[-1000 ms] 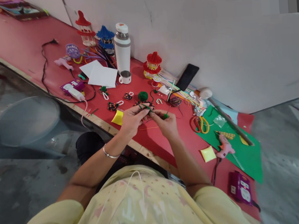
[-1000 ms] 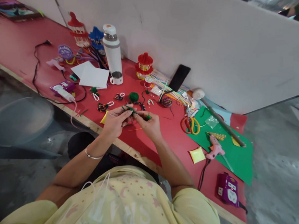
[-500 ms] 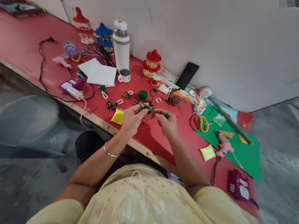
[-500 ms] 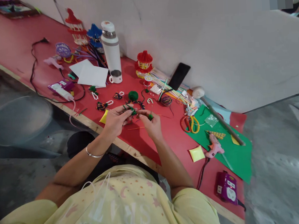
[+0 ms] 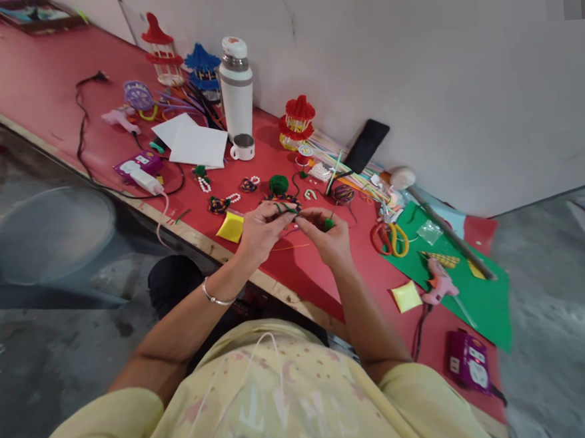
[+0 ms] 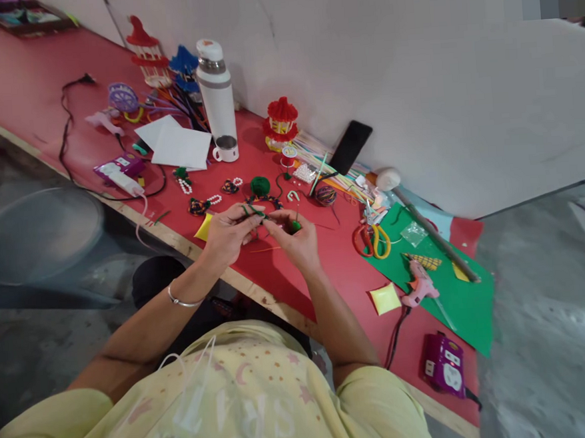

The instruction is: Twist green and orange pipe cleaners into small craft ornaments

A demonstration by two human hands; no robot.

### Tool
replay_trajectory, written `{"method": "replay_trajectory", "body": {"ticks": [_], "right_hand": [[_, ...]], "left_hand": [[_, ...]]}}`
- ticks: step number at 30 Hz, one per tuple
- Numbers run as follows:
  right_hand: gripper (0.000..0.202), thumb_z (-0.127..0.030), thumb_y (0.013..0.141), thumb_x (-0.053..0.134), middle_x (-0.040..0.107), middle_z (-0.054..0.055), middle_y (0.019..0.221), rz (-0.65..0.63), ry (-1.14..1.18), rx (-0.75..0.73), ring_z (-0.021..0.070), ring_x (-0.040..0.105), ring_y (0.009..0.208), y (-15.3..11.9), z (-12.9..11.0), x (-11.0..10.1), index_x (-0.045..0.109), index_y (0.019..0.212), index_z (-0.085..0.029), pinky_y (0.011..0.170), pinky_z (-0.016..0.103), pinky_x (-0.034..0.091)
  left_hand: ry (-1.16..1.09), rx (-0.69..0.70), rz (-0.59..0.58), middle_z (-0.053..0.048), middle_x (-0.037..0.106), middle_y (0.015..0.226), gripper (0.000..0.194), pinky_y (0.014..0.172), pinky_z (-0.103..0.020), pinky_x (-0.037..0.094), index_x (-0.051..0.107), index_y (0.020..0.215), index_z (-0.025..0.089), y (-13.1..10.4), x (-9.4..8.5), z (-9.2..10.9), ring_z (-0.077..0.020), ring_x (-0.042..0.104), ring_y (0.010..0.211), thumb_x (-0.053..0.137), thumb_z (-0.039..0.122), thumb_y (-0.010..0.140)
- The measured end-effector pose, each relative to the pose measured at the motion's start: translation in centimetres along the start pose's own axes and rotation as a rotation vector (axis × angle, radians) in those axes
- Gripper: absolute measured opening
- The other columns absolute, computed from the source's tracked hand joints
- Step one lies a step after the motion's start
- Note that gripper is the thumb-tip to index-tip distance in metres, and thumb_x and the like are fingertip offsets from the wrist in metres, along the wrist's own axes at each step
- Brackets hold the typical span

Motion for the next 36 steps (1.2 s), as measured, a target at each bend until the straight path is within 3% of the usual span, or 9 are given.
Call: {"method": "replay_trajectory", "body": {"ticks": [4, 11, 16, 19, 24, 29, 36], "right_hand": [[0.026, -0.035, 0.073, 0.081, 0.066, 0.000, 0.072, -0.002, 0.061, 0.006, 0.0117, 0.056, 0.065, 0.1, 0.4, -0.2, 0.074, 0.092, -0.019, 0.065, 0.027, 0.046], [0.039, -0.033, 0.062, 0.087, 0.072, 0.004, 0.087, -0.087, 0.291, 0.189, 0.0132, 0.060, 0.067, 0.1, 1.0, -0.5, 0.073, 0.097, -0.022, 0.055, 0.024, 0.045], [0.034, -0.033, 0.066, 0.086, 0.072, 0.003, 0.086, -0.113, 0.264, 0.153, 0.0131, 0.061, 0.071, 0.1, 1.2, -0.9, 0.074, 0.096, -0.023, 0.061, 0.025, 0.048], [0.027, -0.034, 0.073, 0.082, 0.069, 0.000, 0.078, -0.158, 0.106, 0.082, 0.0115, 0.059, 0.068, -0.1, 0.9, -1.3, 0.076, 0.097, -0.022, 0.064, 0.025, 0.047], [0.034, -0.046, 0.083, 0.069, 0.070, 0.004, 0.075, -0.163, -0.039, 0.059, 0.0146, 0.061, 0.067, 0.1, 0.0, -2.2, 0.077, 0.102, -0.019, 0.059, 0.026, 0.046], [0.034, -0.047, 0.080, 0.075, 0.075, 0.005, 0.087, -0.210, -0.085, 0.000, 0.0169, 0.065, 0.077, 0.6, -0.5, -2.0, 0.076, 0.100, -0.019, 0.073, 0.031, 0.052], [0.028, -0.045, 0.077, 0.078, 0.071, 0.002, 0.074, -0.249, -0.034, 0.076, 0.0138, 0.060, 0.066, 1.1, 0.9, -1.9, 0.074, 0.083, -0.018, 0.067, 0.028, 0.047]], "left_hand": [[-0.157, -0.106, -0.025, 0.002, 0.059, 0.060, 0.026, 0.038, -0.016, 0.027, 0.078, 0.088, 0.016, -0.1, 0.1, 0.1, -0.0039, 0.044, 0.047, 0.086, 0.029, 0.067], [-0.296, -0.244, -0.049, 0.003, 0.055, 0.056, 0.027, 0.036, -0.015, 0.022, 0.072, 0.075, 0.013, 0.1, -0.1, 0.6, -0.0030, 0.044, 0.045, 0.089, 0.028, 0.061], [-0.276, -0.246, -0.050, 0.003, 0.056, 0.057, 0.028, 0.035, -0.015, 0.021, 0.070, 0.076, 0.014, 0.0, 0.0, 0.6, -0.0040, 0.047, 0.045, 0.089, 0.029, 0.062], [-0.195, -0.211, -0.054, 0.002, 0.056, 0.055, 0.028, 0.035, -0.016, 0.021, 0.073, 0.082, 0.014, 0.0, -0.2, 0.5, -0.0054, 0.048, 0.044, 0.087, 0.033, 0.066], [0.017, -0.131, -0.056, 0.003, 0.056, 0.053, 0.028, 0.038, -0.017, 0.026, 0.076, 0.087, 0.015, 0.2, -0.5, 0.4, -0.0049, 0.045, 0.042, 0.083, 0.037, 0.071], [0.132, -0.044, -0.119, 0.001, 0.058, 0.056, 0.025, 0.044, -0.018, 0.035, 0.076, 0.080, 0.016, 0.3, -0.2, 0.1, -0.0064, 0.048, 0.048, 0.079, 0.040, 0.075], [0.041, -0.170, -0.126, 0.000, 0.061, 0.059, 0.029, 0.036, -0.017, 0.031, 0.076, 0.084, 0.014, 0.2, 0.5, 0.0, -0.0073, 0.051, 0.046, 0.081, 0.039, 0.071]]}}
Point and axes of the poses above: each hand's wrist, its own y-axis towards the middle knuckle, its own x-axis out of the palm, z = x × y, the point moved 3 cm from there along y, towards the middle knuckle
